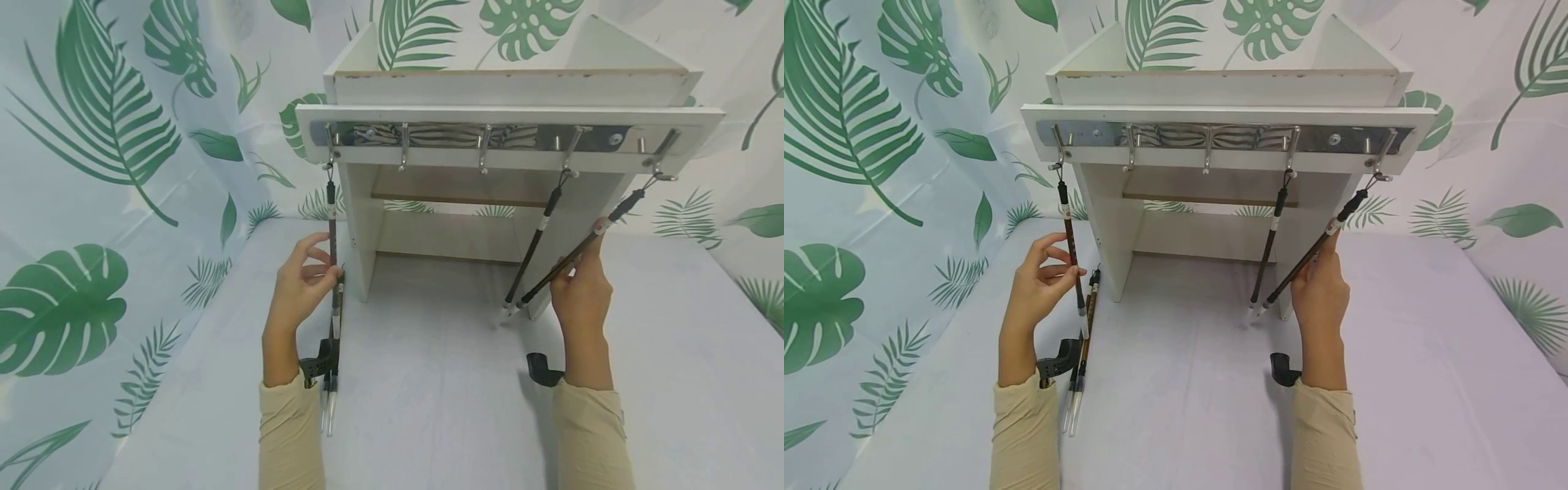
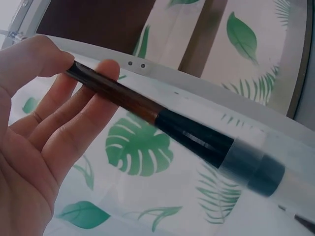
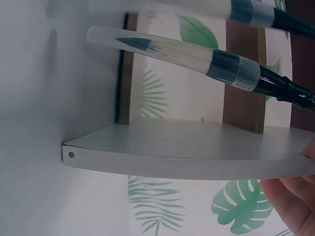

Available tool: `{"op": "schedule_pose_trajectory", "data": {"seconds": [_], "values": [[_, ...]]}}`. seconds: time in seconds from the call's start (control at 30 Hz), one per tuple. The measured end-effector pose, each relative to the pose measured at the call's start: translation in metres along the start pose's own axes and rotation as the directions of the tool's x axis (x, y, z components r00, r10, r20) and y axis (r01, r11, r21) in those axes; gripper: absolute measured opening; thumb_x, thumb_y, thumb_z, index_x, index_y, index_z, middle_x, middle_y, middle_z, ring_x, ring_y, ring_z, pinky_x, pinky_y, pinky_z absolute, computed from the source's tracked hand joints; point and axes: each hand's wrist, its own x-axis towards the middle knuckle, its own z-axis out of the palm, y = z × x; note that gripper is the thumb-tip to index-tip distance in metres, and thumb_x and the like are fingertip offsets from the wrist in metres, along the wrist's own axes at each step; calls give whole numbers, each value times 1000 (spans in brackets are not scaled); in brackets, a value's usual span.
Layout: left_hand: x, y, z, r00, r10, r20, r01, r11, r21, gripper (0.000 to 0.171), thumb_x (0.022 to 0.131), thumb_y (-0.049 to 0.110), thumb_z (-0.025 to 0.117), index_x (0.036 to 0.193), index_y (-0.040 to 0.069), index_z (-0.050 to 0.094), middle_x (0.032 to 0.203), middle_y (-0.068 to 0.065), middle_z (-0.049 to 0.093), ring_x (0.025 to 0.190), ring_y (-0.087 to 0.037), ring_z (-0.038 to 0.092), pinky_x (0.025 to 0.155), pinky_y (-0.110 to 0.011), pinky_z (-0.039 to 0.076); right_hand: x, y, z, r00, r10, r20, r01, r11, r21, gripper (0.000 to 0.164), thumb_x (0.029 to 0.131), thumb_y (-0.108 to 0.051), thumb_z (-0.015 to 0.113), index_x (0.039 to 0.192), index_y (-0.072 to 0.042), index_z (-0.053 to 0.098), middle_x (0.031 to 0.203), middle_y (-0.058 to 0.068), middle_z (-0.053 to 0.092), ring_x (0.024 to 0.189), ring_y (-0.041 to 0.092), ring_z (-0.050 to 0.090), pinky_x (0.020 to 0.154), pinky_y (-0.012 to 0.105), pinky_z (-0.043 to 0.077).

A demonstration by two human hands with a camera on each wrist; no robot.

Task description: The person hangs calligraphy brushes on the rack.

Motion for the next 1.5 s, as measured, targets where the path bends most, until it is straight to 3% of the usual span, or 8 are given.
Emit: {"op": "schedule_pose_trajectory", "data": {"seconds": [0.3, 0.47, 0.67, 1.03, 1.13, 1.3, 1.5], "values": [[2, 0, 2, 997, -63, 48, 68, 991, -117, 52, 85, 0, 59, 132, 14, 41, 94, -14, 52, 89, -29, 66, 72, -23, 53, 0, 0, 0, 1000, 17, 4, -17, 1000, 11, 73, 88, -1, 48, 147, -24, 12, 125, 20, 54, 91, 46, 60, 74, 52, 51], [2, -5, 4, 994, -91, 55, 97, 988, -117, 54, 85, 1, 59, 133, 15, 39, 95, -15, 53, 92, -28, 65, 75, -27, 54, 0, 0, 1, 999, 32, 10, -32, 999, 17, 75, 87, -2, 48, 147, -25, 10, 125, 21, 54, 91, 46, 60, 71, 52, 51], [4, -16, 8, 984, -140, 107, 144, 989, -34, 58, 85, 5, 60, 136, 18, 36, 100, -16, 56, 98, -29, 63, 81, -38, 53, -1, 1, 1, 1000, -2, -10, 2, 1000, 3, 71, 90, -3, 46, 145, -28, 11, 126, 19, 53, 96, 45, 58, 76, 52, 50], [5, -24, 12, 976, -157, 152, 148, 987, 69, 51, 85, 9, 61, 133, 12, 43, 99, -13, 60, 96, -26, 63, 83, -38, 52, 0, 2, 2, 1000, -13, -21, 13, 1000, 7, 67, 90, -3, 46, 144, -25, 14, 124, 20, 54, 95, 45, 59, 75, 52, 50], [5, -26, 10, 964, -202, 172, 184, 976, 116, 51, 86, 11, 59, 134, 14, 42, 102, -13, 60, 98, -27, 62, 84, -39, 52, -1, 1, 2, 1000, -8, -16, 8, 1000, 13, 70, 90, -2, 46, 146, -27, 11, 125, 19, 54, 96, 45, 59, 76, 52, 50], [3, -28, 4, 931, -310, 194, 266, 938, 223, 53, 87, 17, 59, 136, 20, 39, 108, -12, 61, 103, -28, 61, 83, -44, 51, -1, 2, 2, 1000, -18, -26, 19, 1000, 19, 71, 90, -3, 46, 146, -27, 10, 125, 20, 54, 95, 45, 59, 75, 52, 51], [2, -32, 0, 919, -341, 197, 284, 921, 268, 55, 88, 21, 58, 138, 19, 37, 112, -14, 60, 105, -30, 60, 84, -48, 49, -1, 2, 3, 999, -32, -36, 32, 999, 10, 69, 90, -4, 46, 145, -26, 10, 122, 21, 55, 92, 45, 59, 71, 53, 50]]}}
